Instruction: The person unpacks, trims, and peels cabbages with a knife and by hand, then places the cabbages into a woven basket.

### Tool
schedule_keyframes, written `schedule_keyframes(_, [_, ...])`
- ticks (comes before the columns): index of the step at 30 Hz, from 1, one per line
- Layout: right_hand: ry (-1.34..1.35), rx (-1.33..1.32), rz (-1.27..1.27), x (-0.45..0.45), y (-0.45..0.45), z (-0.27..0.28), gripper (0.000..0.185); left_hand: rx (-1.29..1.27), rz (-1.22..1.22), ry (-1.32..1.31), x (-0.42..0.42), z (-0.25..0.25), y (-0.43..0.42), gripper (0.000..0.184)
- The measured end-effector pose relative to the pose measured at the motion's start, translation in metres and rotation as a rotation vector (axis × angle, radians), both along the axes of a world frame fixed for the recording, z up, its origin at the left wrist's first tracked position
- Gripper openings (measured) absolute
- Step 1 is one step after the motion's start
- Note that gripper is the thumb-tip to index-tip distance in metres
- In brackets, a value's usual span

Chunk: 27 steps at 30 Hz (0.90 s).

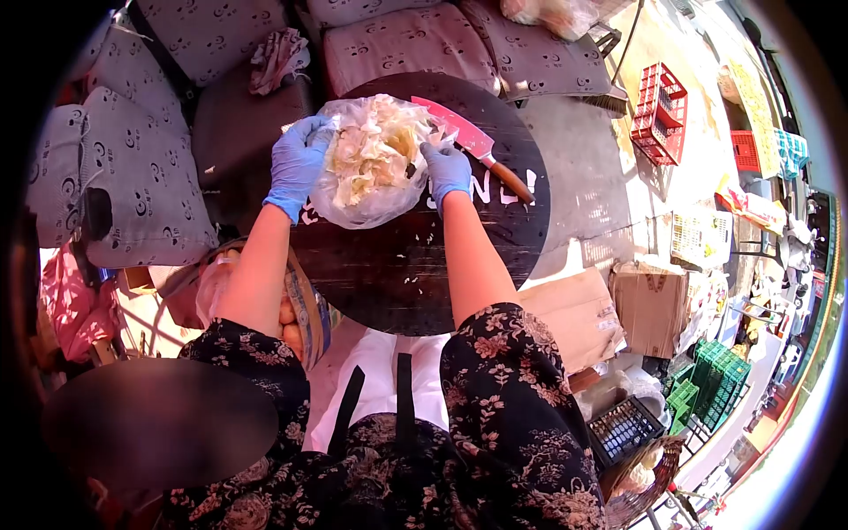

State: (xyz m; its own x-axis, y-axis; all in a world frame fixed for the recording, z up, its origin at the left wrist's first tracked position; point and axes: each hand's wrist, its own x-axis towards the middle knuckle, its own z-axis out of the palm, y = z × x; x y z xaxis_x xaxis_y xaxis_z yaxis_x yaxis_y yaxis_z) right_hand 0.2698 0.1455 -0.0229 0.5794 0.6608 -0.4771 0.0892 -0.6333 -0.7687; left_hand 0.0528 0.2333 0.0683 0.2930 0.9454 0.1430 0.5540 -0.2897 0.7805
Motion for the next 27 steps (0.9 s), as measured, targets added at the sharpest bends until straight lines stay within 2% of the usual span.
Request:
schedule_keyframes(2, [0.104,0.209,-0.199,0.000,0.006,-0.014,0.040,-0.266,0.054,-0.375,-0.009,0.008,0.004,0.017])
schedule_keyframes(3, [0.284,0.359,-0.271,0.004,0.008,-0.022,0.023,-0.373,0.051,-0.465,-0.010,0.030,-0.001,0.016])
schedule_keyframes(6, [0.714,0.736,-0.344,-0.007,-0.009,0.032,0.016,-0.453,0.050,-0.611,-0.022,0.044,-0.008,0.014])
schedule_keyframes(7, [0.721,0.734,-0.395,-0.013,-0.016,0.052,0.015,-0.450,0.070,-0.640,-0.022,0.051,-0.015,0.014])
schedule_keyframes(10, [0.748,0.685,-0.254,-0.010,-0.055,0.068,0.015,-0.519,0.006,-0.600,-0.035,0.060,-0.036,0.013])
schedule_keyframes(12, [0.738,0.593,-0.162,-0.006,-0.082,0.082,0.016,-0.562,0.051,-0.608,-0.045,0.069,-0.055,0.014])
schedule_keyframes(13, [0.783,0.623,-0.185,-0.007,-0.093,0.092,0.022,-0.598,0.054,-0.615,-0.053,0.078,-0.064,0.015])
schedule_keyframes(14, [0.710,0.583,-0.163,-0.006,-0.105,0.105,0.023,-0.634,0.055,-0.622,-0.060,0.087,-0.073,0.015])
schedule_keyframes(17, [0.662,0.625,-0.152,0.002,-0.135,0.143,0.022,-0.548,0.080,-0.876,-0.073,0.126,-0.098,0.015])
schedule_keyframes(19, [0.675,0.675,-0.207,0.003,-0.151,0.172,0.019,-0.486,0.098,-0.835,-0.080,0.151,-0.115,0.015])
schedule_keyframes(20, [0.750,0.774,-0.148,0.009,-0.162,0.177,0.016,-0.456,0.110,-0.817,-0.083,0.159,-0.124,0.015])
schedule_keyframes(22, [0.697,0.791,-0.073,0.012,-0.179,0.195,0.013,-0.578,0.036,-0.719,-0.096,0.163,-0.140,0.015])
schedule_keyframes(23, [0.644,0.735,-0.038,0.009,-0.181,0.204,0.011,-0.701,0.059,-0.779,-0.095,0.161,-0.152,0.015])
schedule_keyframes(26, [0.455,0.233,0.061,0.017,-0.188,0.179,0.014,-1.111,0.052,-0.722,-0.100,0.112,-0.175,0.019])
schedule_keyframes(27, [0.420,0.150,0.093,0.014,-0.190,0.165,0.021,-1.192,0.050,-0.671,-0.101,0.091,-0.185,0.025])
